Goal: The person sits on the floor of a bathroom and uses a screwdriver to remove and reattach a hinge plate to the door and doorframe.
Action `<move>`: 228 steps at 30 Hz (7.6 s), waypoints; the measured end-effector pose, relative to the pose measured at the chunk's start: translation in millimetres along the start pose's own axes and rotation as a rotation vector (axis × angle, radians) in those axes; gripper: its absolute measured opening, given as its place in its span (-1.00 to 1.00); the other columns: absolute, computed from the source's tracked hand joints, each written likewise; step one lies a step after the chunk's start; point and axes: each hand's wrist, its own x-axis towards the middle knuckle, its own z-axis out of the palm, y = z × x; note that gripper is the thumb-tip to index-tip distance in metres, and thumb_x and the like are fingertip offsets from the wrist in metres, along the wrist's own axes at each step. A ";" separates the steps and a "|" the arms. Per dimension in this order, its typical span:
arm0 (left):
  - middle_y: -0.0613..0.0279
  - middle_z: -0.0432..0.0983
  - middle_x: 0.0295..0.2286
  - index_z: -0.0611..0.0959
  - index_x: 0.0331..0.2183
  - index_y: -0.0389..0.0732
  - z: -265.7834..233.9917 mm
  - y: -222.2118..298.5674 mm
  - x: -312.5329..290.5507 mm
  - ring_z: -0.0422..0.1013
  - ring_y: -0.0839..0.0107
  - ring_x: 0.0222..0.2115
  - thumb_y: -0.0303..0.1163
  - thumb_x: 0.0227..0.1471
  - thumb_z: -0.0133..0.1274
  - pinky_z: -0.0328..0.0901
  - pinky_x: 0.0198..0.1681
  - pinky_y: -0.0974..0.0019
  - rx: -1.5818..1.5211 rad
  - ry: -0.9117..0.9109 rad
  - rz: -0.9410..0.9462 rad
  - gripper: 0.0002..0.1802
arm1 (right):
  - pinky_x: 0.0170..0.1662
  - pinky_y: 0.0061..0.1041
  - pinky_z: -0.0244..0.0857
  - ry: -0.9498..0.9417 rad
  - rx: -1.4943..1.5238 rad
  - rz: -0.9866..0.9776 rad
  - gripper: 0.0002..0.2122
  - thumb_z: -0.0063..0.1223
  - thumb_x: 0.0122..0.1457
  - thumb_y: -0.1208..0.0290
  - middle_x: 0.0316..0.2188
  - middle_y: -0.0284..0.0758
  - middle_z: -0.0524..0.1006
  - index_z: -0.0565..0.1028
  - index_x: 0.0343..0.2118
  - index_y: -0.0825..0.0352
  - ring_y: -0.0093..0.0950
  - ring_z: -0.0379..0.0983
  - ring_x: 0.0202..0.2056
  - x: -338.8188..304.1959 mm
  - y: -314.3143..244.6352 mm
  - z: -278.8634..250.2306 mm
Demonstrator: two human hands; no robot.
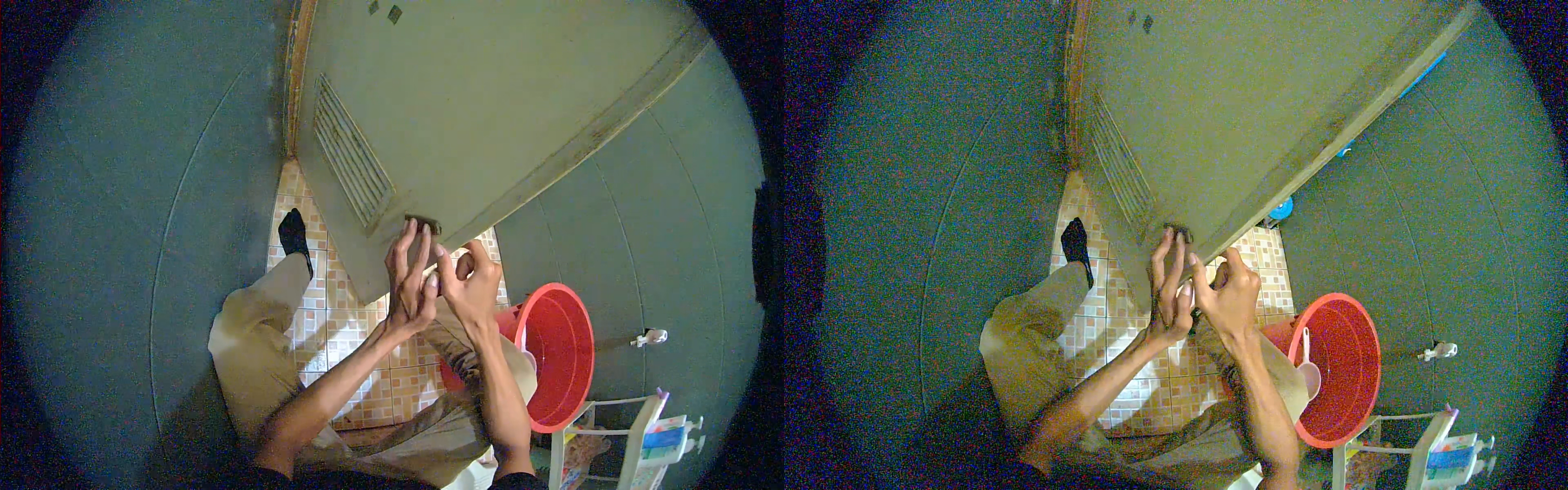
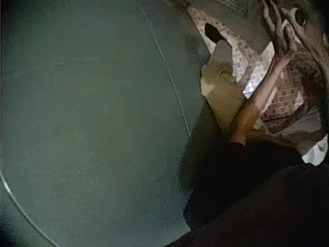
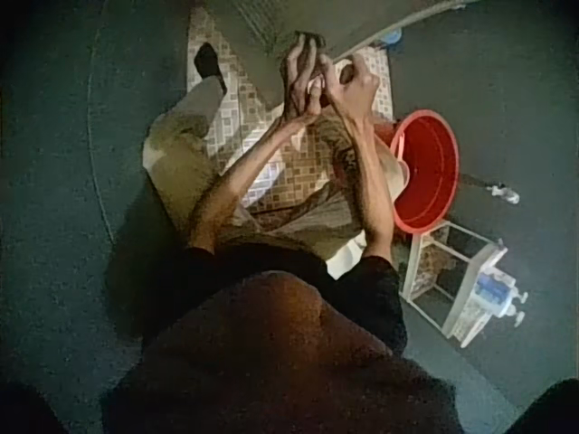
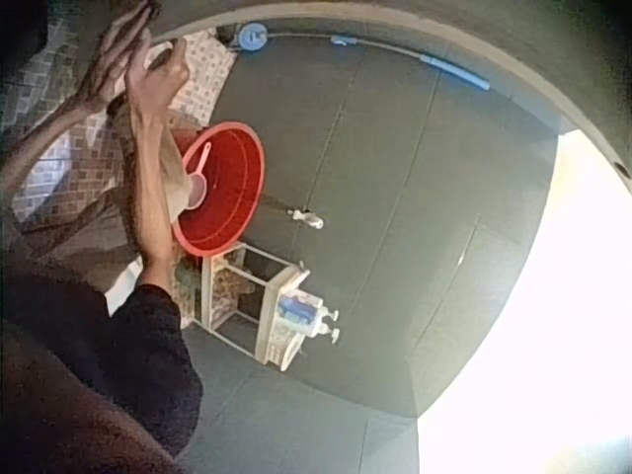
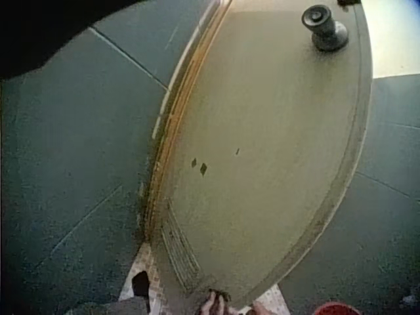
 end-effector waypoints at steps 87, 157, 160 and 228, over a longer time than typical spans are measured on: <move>-0.25 0.05 0.25 0.21 0.28 -0.37 1.3 -19.5 -16.1 0.03 -0.11 0.26 -0.02 0.26 -0.45 -0.09 0.31 -0.01 0.031 0.066 -0.142 -0.25 | -0.69 -0.48 0.01 -0.001 -0.010 0.001 -0.77 0.31 0.07 0.32 -0.88 -0.38 0.28 0.52 -0.43 0.36 -0.59 0.14 -0.83 -4.5 -1.7 -1.2; -0.27 -0.12 0.29 0.10 0.31 -0.34 -5.6 -28.3 -22.0 -0.10 -0.15 0.30 -0.32 0.12 -0.02 -0.14 0.33 -0.04 0.131 -0.037 -0.131 -0.20 | -0.71 -0.50 -0.02 0.024 -0.010 -0.019 -0.76 0.32 0.06 0.34 -0.87 -0.37 0.30 0.50 -0.47 0.39 -0.60 0.15 -0.83 -1.9 -1.6 -3.4; -0.28 -0.11 0.28 0.10 0.31 -0.35 -4.9 -38.5 -27.9 -0.10 -0.16 0.30 -0.27 0.16 -0.07 -0.13 0.32 -0.05 0.124 -0.037 -0.131 -0.23 | -0.70 -0.50 -0.01 -0.001 -0.008 -0.014 -0.75 0.33 0.06 0.33 -0.87 -0.36 0.31 0.49 -0.48 0.39 -0.61 0.16 -0.82 -3.4 -1.7 -2.7; -0.32 0.04 0.23 0.35 0.18 -0.50 4.5 11.1 -0.1 0.01 -0.15 0.25 -0.04 0.19 -0.31 -0.13 0.29 -0.10 -0.065 0.068 0.015 -0.24 | -0.70 -0.52 -0.02 0.013 -0.021 -0.034 -0.77 0.33 0.06 0.32 -0.87 -0.40 0.29 0.51 -0.45 0.37 -0.63 0.13 -0.82 -6.2 3.0 -1.7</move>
